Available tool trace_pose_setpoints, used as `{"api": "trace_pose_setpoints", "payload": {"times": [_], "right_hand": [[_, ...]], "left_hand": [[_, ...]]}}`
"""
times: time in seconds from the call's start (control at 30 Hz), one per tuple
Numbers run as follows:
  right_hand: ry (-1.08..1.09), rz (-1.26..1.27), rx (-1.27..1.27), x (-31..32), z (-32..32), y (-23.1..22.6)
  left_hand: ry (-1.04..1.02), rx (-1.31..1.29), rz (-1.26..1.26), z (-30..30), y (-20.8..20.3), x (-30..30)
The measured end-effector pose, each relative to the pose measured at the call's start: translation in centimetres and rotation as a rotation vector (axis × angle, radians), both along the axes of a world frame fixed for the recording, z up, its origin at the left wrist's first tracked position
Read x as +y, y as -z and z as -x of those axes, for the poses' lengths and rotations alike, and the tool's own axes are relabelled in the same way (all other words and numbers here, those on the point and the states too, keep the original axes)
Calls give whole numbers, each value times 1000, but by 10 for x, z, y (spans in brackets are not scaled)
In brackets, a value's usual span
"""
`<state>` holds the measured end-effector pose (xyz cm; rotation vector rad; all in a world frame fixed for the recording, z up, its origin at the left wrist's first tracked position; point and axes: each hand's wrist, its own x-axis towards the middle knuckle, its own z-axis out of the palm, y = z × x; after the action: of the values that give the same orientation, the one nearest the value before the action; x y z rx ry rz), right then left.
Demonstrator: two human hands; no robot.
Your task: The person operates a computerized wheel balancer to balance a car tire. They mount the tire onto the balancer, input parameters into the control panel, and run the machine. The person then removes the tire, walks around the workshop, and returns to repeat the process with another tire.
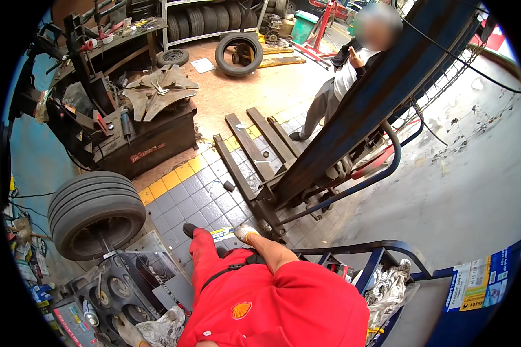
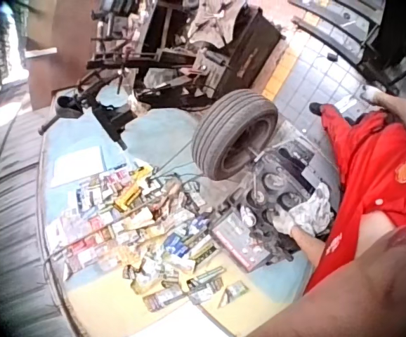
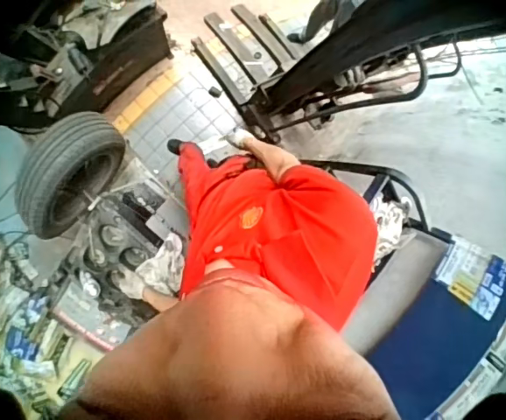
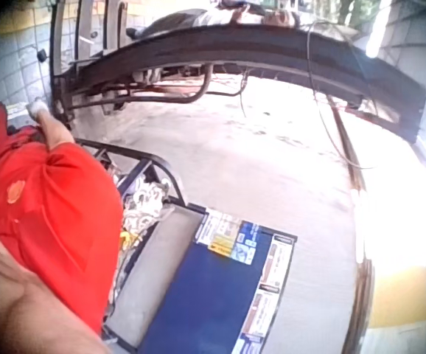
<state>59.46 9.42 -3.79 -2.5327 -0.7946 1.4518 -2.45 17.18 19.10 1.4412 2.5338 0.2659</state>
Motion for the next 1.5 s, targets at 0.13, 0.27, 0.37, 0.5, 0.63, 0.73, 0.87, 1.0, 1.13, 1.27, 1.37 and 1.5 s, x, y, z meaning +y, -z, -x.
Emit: {"api": "trace_pose_setpoints", "payload": {"times": [0.13,0.27,0.37,0.5,0.63,0.73,0.87,1.0,1.13,1.27,1.37,1.5], "right_hand": [[73,5,-49,6,-2,-5],[9,44,-79,9,-14,32],[-135,-7,-122,-14,-34,69],[-9,-1,-70,11,-18,37],[16,-12,-70,20,-10,5],[23,0,-55,24,-8,7],[25,9,-43,24,-8,14],[20,23,-60,24,-11,28],[26,9,-57,27,-11,25],[44,-29,-89,20,-11,30],[44,-35,-90,19,-9,24],[44,-29,-79,17,-10,23]], "left_hand": [[-1,-4,-87,-8,-11,-6],[-8,13,-28,-2,-9,-5],[52,-18,-69,-13,-6,4],[62,5,-57,-9,-12,-1],[-8,4,26,-13,-17,-1],[-26,13,44,-14,-18,-2],[-8,2,15,-7,-10,-2],[-11,27,36,-4,-4,0],[23,1,5,-5,-7,-3],[11,1,48,-12,-16,-1],[5,1,66,-10,-16,0],[21,1,35,-8,-10,-1]]}}
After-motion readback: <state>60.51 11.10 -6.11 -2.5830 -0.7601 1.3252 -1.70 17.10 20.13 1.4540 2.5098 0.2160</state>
